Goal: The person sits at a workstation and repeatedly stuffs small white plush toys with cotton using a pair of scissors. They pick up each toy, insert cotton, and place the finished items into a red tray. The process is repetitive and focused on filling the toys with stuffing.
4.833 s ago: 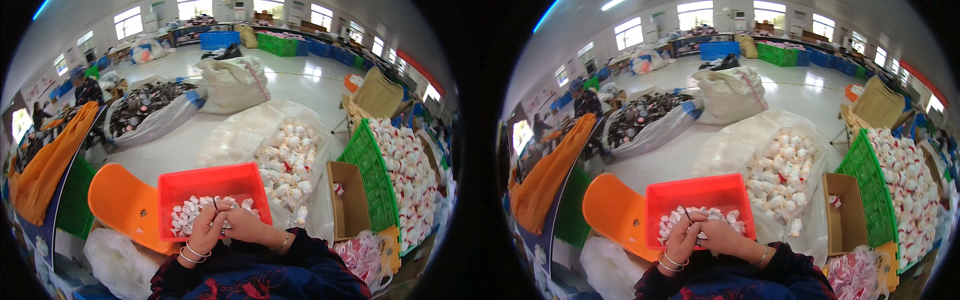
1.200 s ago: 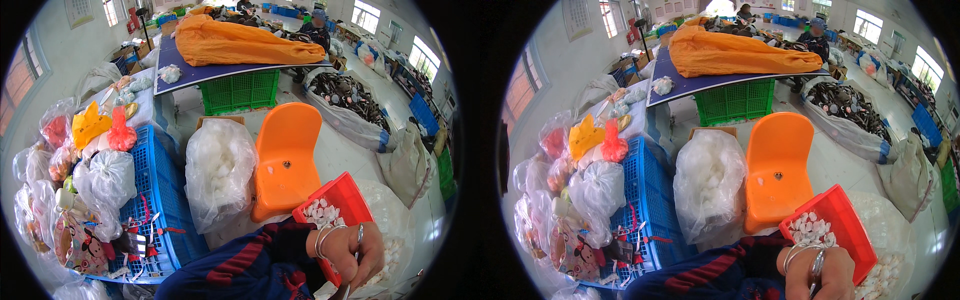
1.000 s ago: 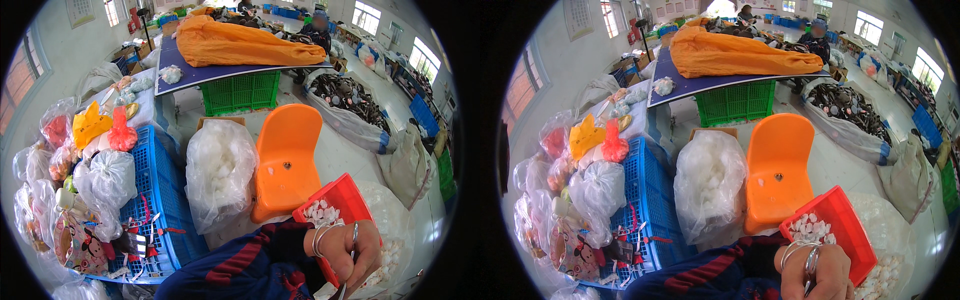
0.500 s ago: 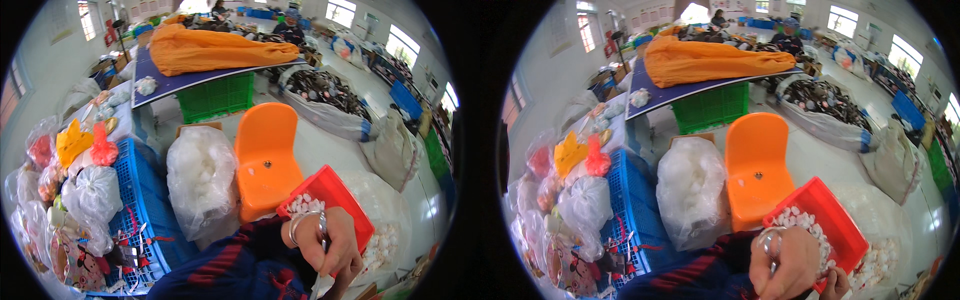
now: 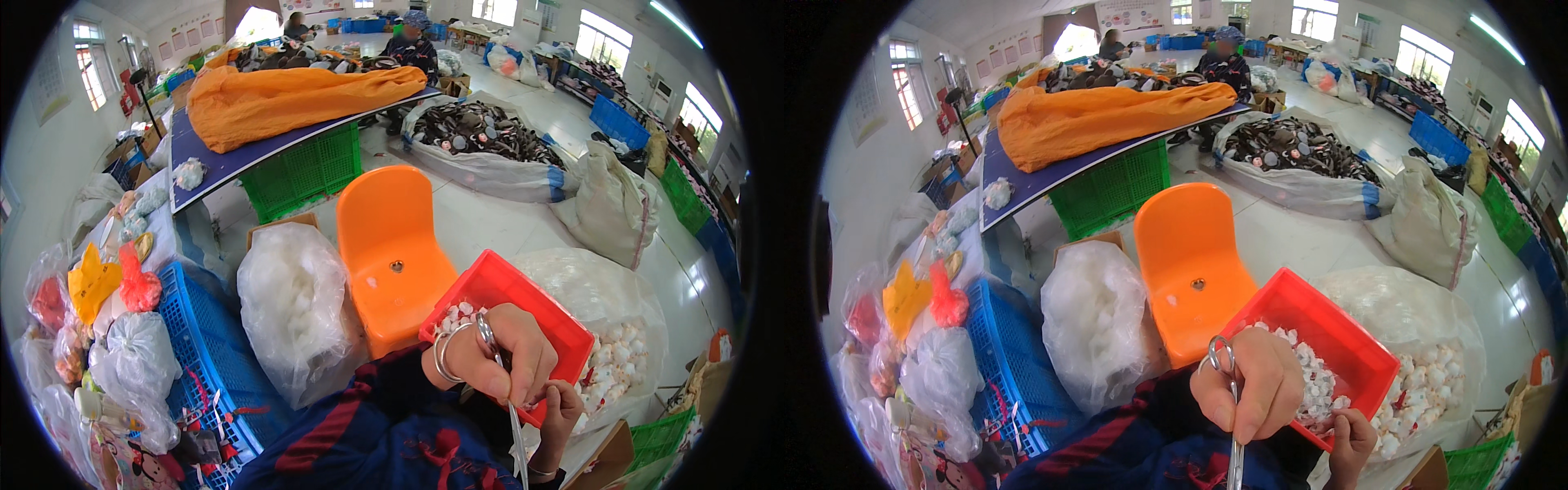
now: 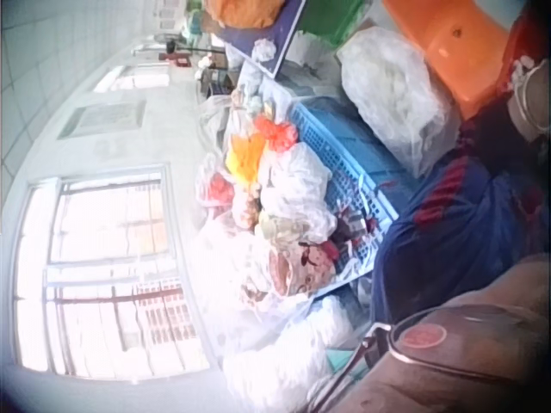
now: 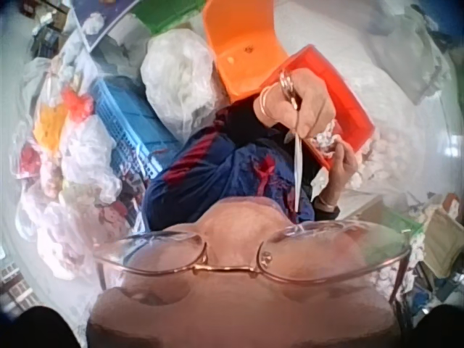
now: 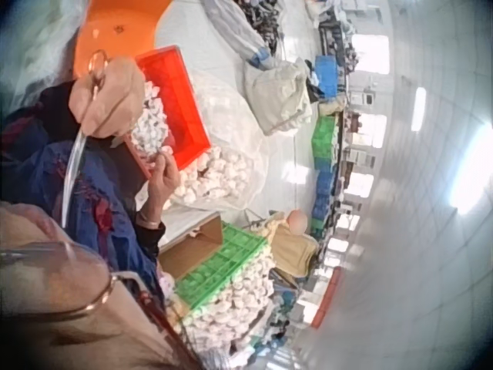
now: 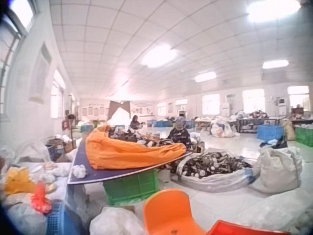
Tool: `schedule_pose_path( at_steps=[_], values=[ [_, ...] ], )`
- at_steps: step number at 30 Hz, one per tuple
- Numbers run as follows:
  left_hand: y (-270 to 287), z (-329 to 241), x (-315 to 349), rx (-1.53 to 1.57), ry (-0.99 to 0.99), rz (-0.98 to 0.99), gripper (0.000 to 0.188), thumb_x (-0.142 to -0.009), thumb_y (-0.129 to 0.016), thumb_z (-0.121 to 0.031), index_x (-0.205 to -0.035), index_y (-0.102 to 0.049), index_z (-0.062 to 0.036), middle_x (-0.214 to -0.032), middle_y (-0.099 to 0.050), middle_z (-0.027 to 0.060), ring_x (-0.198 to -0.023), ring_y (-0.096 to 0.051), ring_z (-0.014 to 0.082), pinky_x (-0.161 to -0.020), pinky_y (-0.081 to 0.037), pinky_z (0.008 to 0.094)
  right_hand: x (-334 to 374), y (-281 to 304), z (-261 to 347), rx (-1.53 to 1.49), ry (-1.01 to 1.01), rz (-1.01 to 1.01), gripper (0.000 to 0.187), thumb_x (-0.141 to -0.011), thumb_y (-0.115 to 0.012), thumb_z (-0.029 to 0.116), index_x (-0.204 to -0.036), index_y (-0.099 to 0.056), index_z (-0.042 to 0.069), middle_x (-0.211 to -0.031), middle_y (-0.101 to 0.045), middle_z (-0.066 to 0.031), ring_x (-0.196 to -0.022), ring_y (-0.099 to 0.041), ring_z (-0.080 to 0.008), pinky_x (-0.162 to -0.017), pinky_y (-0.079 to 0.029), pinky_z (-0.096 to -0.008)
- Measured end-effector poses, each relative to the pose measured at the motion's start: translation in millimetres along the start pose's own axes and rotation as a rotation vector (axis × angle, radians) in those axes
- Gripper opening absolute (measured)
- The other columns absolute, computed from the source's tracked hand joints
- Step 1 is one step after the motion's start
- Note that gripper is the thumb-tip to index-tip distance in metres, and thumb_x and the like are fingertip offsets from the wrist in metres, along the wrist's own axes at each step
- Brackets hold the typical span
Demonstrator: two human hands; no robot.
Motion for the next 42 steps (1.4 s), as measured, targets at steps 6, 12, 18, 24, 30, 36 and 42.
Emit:
schedule_pose_path(
  at_steps=[6, 12, 18, 24, 30, 36, 42],
  values=[
    [1.6, 10.9, -9.5, 0.069, -0.053, 0.063, 0.017, -0.089, -0.069, -0.008, -0.097, -0.067, 0.0065, -0.082, -0.067, 0.0143, -0.066, -0.064, 0.0192, -0.053, -0.052, 0.0255, 0.6, 11.5, -13.0, 0.101, 0.082, -0.019, 0.016, -0.102, -0.053, 0.006, -0.097, -0.063, -0.005, -0.074, -0.065, -0.0085, -0.064, -0.065, -0.0163, -0.061, -0.055, -0.0286],
    [5.7, -6.5, 5.3, -0.108, 0.080, -0.271, 0.017, -0.091, -0.072, -0.018, -0.083, -0.067, -0.0035, -0.072, -0.064, 0.0075, -0.063, -0.059, 0.0184, -0.054, -0.044, 0.0288, 5.0, 6.6, 7.2, 0.103, 0.010, -0.050, 0.013, -0.098, -0.055, -0.001, -0.098, -0.066, -0.007, -0.075, -0.067, -0.0093, -0.067, -0.068, -0.0153, -0.062, -0.054, -0.0251],
    [41.2, -19.1, 45.1, -0.321, 0.168, -1.026, 0.017, -0.104, -0.056, -0.026, -0.101, -0.058, -0.0100, -0.077, -0.053, 0.0013, -0.055, -0.039, 0.0065, -0.048, -0.032, 0.0208, 4.7, 6.5, -5.8, 0.077, -0.067, -0.031, 0.013, -0.097, -0.059, 0.002, -0.095, -0.069, -0.005, -0.077, -0.070, -0.0060, -0.069, -0.067, -0.0123, -0.065, -0.052, -0.0242],
    [52.2, -14.0, 50.5, -0.323, 0.185, -1.076, 0.012, -0.104, -0.056, -0.015, -0.102, -0.064, -0.0060, -0.076, -0.058, 0.0028, -0.056, -0.039, 0.0068, -0.050, -0.033, 0.0216, 4.6, 2.4, 1.7, 0.036, -0.057, 0.011, 0.014, -0.098, -0.060, 0.004, -0.099, -0.069, -0.006, -0.080, -0.071, -0.0072, -0.073, -0.067, -0.0125, -0.069, -0.054, -0.0253],
    [53.2, -10.4, 50.2, -0.347, 0.241, -1.097, 0.011, -0.103, -0.055, -0.012, -0.100, -0.064, -0.0057, -0.074, -0.057, 0.0027, -0.055, -0.039, 0.0073, -0.050, -0.034, 0.0223, 7.9, 4.0, 2.4, 0.034, -0.070, 0.009, 0.014, -0.097, -0.059, 0.002, -0.099, -0.069, -0.007, -0.079, -0.071, -0.0075, -0.074, -0.068, -0.0129, -0.070, -0.054, -0.0256],
    [35.0, -8.0, 37.0, -0.337, 0.259, -0.746, 0.022, -0.101, -0.058, -0.021, -0.089, -0.060, -0.0029, -0.070, -0.056, 0.0059, -0.049, -0.042, 0.0110, -0.044, -0.033, 0.0249, 10.5, 5.7, 1.8, 0.062, -0.042, 0.001, 0.014, -0.097, -0.058, 0.000, -0.099, -0.069, -0.007, -0.079, -0.071, -0.0090, -0.073, -0.068, -0.0139, -0.070, -0.055, -0.0262],
    [-8.4, -14.6, -6.3, -0.141, 0.223, -0.159, 0.015, -0.090, -0.071, -0.013, -0.083, -0.068, -0.0006, -0.072, -0.065, 0.0089, -0.065, -0.060, 0.0211, -0.059, -0.048, 0.0331, 11.7, 3.8, 4.2, 0.076, 0.001, 0.011, 0.014, -0.097, -0.056, -0.001, -0.099, -0.067, -0.008, -0.078, -0.070, -0.0106, -0.073, -0.069, -0.0163, -0.070, -0.056, -0.0277]
  ],
)
Point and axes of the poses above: each hand's wrist, its own x-axis away from the middle knuckle, its own y-axis out of the back of the hand, z = x × y, the point moved 3 cm from there along -x, towards the middle knuckle
